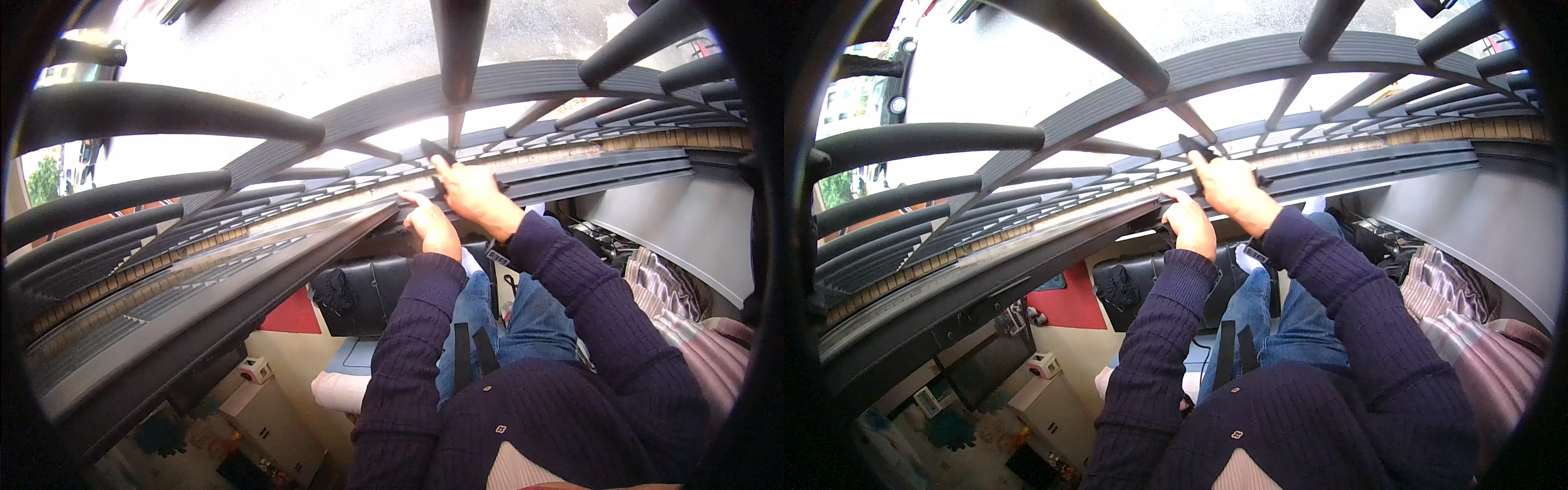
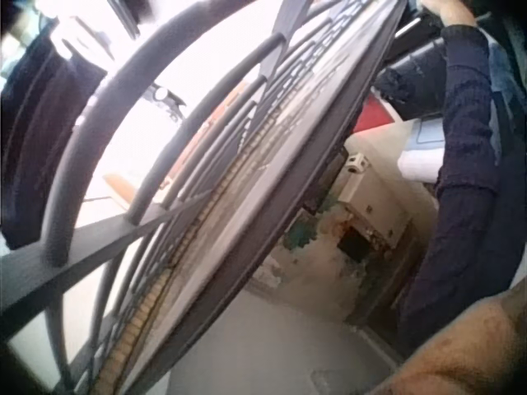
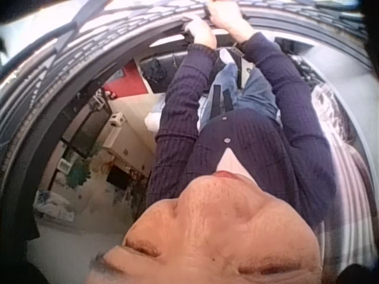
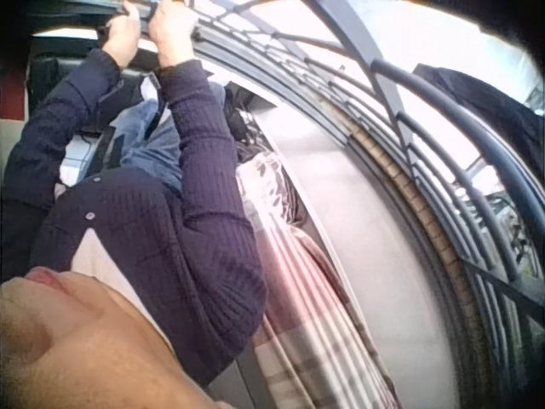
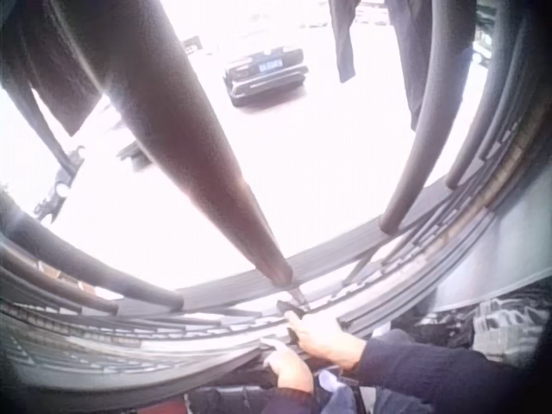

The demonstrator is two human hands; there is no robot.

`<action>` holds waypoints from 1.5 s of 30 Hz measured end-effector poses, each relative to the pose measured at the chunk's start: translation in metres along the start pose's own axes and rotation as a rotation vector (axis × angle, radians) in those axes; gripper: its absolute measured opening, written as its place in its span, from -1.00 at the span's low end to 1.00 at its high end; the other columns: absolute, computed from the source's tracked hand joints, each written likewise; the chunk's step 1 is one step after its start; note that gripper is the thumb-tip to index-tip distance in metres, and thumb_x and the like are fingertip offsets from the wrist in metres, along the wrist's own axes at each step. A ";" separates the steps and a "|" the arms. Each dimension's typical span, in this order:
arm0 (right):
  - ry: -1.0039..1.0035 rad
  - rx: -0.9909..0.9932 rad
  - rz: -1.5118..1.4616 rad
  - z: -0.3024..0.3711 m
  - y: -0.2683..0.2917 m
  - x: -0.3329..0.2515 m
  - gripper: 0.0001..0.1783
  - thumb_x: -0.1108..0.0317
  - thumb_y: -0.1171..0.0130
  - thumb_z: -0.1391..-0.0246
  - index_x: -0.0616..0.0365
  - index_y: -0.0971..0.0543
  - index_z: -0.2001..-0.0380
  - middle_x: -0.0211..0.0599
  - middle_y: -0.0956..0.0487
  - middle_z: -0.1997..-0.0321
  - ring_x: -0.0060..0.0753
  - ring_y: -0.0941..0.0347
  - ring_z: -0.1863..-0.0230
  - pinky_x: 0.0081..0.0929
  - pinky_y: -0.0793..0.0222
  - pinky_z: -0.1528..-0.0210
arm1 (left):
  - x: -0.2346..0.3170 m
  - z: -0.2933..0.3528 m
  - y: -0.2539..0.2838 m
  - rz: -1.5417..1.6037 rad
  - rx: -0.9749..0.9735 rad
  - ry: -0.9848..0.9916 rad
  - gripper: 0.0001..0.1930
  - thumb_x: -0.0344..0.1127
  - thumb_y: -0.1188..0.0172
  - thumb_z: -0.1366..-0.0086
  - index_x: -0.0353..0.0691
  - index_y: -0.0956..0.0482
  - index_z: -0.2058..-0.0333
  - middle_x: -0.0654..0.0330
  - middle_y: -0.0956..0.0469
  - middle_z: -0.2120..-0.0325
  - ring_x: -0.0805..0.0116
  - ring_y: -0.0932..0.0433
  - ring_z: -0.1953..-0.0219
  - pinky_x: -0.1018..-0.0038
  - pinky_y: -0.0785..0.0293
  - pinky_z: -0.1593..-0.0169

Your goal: The person wipes the interior surface of a large window using a small dark cloth. They move the cloth back and forth across the glass, working across different sections of the window frame.

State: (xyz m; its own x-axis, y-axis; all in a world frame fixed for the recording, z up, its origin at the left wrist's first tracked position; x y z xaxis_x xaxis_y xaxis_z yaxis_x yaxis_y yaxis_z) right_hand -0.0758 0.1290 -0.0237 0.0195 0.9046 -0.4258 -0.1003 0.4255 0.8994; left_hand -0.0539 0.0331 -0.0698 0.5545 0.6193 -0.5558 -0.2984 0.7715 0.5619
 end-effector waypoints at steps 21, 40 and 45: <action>0.129 0.008 -0.190 -0.022 0.007 -0.020 -0.36 -0.02 -0.29 -0.01 0.02 -0.43 -0.11 -0.08 -0.64 0.43 0.02 -0.60 0.33 -0.09 -0.50 0.27 | 0.000 -0.003 0.001 0.028 0.013 0.108 -0.49 -0.20 -0.02 -0.35 -0.22 -0.38 -0.24 -0.28 -0.11 -0.33 0.31 -0.56 0.12 0.48 -0.37 0.48; 0.225 0.053 -0.018 0.000 -0.004 -0.021 -0.55 0.11 -0.08 -0.18 0.05 -0.46 -0.07 -0.15 -0.62 0.45 -0.11 -0.62 0.39 -0.22 -0.51 0.41 | 0.002 -0.010 -0.006 0.232 -0.005 0.154 -0.45 -0.06 -0.07 -0.34 -0.16 -0.39 -0.24 -0.34 -0.09 -0.31 0.16 -0.66 0.18 0.17 -0.60 0.20; 0.136 -0.034 0.010 -0.007 -0.009 -0.023 -0.48 0.07 -0.15 -0.14 0.11 -0.44 -0.09 -0.16 -0.62 0.46 -0.16 -0.62 0.40 -0.25 -0.50 0.42 | 0.007 -0.008 -0.006 0.049 -0.045 0.079 -0.47 -0.17 -0.06 -0.32 -0.13 -0.37 -0.26 -0.26 -0.16 -0.31 0.39 -0.59 0.36 0.47 -0.33 0.51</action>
State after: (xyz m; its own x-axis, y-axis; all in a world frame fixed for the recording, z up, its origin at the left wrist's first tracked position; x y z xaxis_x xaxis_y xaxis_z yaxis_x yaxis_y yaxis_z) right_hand -0.0827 0.1040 -0.0229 -0.1159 0.8960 -0.4287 -0.1335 0.4137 0.9006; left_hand -0.0549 0.0340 -0.0820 0.4759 0.6646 -0.5761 -0.3592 0.7448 0.5624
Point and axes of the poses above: each hand's wrist, its own z-axis away from the middle knuckle, its own y-axis out of the back of the hand, x = y × z, the point moved 5 cm from there along -z, towards the middle knuckle
